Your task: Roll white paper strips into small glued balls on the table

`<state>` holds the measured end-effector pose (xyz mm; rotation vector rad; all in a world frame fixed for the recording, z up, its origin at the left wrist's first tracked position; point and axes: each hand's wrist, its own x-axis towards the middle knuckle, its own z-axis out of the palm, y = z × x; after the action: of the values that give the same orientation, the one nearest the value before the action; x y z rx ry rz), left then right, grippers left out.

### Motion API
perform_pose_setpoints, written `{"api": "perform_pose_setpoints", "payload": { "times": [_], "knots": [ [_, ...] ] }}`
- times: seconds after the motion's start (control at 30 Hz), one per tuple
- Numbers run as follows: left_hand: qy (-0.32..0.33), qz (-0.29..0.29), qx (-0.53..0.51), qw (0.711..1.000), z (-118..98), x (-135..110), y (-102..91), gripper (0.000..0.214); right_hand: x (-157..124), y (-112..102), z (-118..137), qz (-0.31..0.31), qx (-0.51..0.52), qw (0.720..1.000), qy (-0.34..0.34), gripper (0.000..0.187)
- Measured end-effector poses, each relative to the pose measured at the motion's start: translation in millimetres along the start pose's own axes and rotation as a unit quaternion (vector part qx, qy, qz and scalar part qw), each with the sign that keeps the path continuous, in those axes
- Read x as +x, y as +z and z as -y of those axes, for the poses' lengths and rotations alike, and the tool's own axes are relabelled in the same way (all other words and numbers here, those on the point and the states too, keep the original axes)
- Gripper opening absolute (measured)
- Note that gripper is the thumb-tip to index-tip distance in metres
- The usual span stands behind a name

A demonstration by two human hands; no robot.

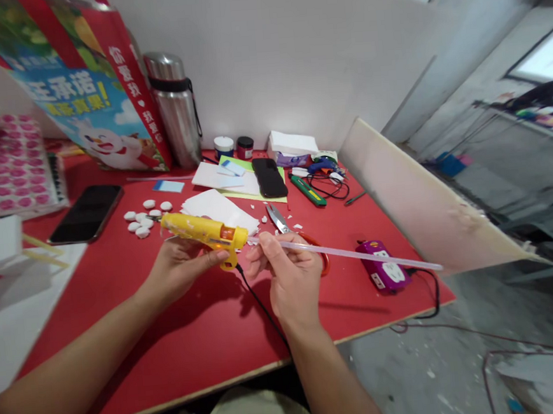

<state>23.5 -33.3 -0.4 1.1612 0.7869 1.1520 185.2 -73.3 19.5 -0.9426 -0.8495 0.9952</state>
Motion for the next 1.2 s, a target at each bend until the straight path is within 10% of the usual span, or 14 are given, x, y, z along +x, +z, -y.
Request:
{"api": "perform_pose_setpoints", "payload": {
  "times": [0.4,0.73,1.2],
  "knots": [
    [-0.028,0.015,-0.006,0.999,0.1,2.1,-7.7,0.033,0.3,-10.1,-3.2,0.062,-0.059,0.993,-0.086,0.006],
    [-0.042,0.009,-0.01,0.999,1.5,2.8,-8.8,0.032,-1.1,4.4,-4.1,0.005,-0.022,1.0,-0.009,0.013],
    [-0.054,0.041,-0.034,0.997,8.8,7.6,-15.8,0.027,20.2,-13.2,-5.0,0.123,-0.098,0.987,0.031,0.03]
  ]
}}
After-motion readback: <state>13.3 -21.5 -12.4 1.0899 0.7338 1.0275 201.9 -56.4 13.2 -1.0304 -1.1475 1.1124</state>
